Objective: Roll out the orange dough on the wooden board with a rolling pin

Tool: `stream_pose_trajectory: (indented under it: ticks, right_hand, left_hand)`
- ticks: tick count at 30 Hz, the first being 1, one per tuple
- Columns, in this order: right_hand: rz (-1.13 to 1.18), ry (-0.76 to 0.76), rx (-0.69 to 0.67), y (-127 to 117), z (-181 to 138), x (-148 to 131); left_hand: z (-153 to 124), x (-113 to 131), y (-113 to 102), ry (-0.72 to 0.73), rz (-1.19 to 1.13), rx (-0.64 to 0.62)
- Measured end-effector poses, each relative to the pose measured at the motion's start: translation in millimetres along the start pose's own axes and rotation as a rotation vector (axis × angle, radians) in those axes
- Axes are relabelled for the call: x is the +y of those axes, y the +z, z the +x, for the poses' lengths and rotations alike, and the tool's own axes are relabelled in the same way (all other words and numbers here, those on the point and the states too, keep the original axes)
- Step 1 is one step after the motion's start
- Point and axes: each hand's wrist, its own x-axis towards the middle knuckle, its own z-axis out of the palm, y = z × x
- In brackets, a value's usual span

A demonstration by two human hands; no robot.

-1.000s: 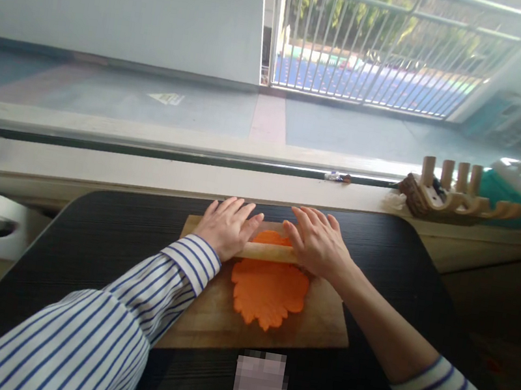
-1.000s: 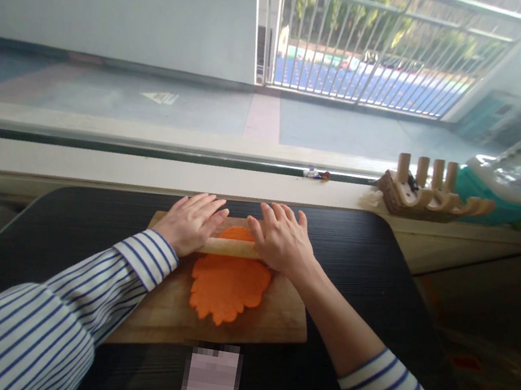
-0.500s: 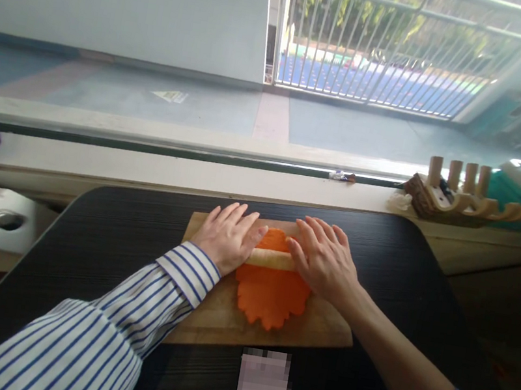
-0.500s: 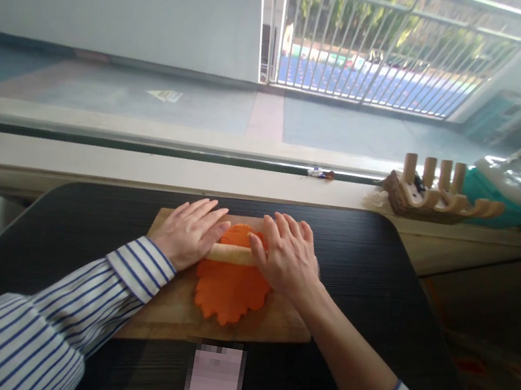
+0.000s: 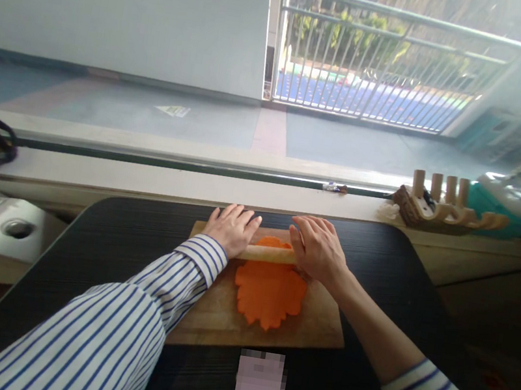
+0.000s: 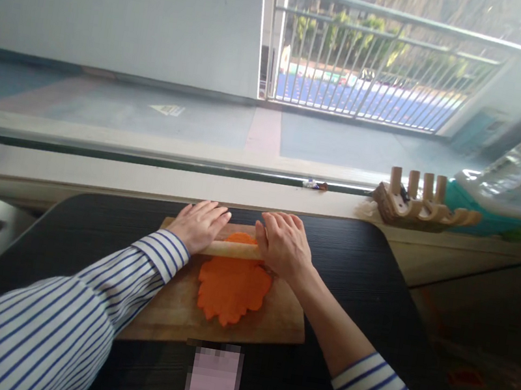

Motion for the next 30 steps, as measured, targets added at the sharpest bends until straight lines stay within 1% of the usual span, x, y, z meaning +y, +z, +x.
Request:
stream_pose_trajectory:
  ticks: [2,4,6,10,13,15,17,19,24,30]
  right_hand:
    - [-0.002,-0.046,0.005,0,-9,0]
    - [-0.025,-0.046,-0.014,0,-15,0]
    - [-0.046,-0.017,-0.047,2,-18,-1]
    - [-0.056,0.043,-0.139,5,-19,-1]
    - [-0.045,0.076,-0.181,6,-19,-1]
    - [-0.045,0.078,-0.188,6,-20,-1]
    - [-0.054,0.049,-0.187,5,-20,-1]
    - [-0.056,0.024,-0.178,4,-20,0]
    - [-0.047,0.067,-0.141,6,-14,2]
    - [-0.03,0.128,-0.135,9,5,6]
  left_hand:
    - [-3,0,0,-0.01,-0.006,-0.001]
    - [-7,1,1,-0.007,-0.021,0.019]
    - [-11,3,1,0.023,-0.02,0.093]
    - [-22,7,-2,0.117,0.037,0.309]
    - [-36,11,-2,0.166,0.082,0.371]
    - [-47,12,1,0.191,0.098,0.359]
    - [-55,12,5,0.18,0.099,0.324]
    - [-56,11,8,0.153,0.096,0.287]
    - [-39,9,8,0.111,0.079,0.236]
    - [-15,6,4,0.066,0.056,0.183]
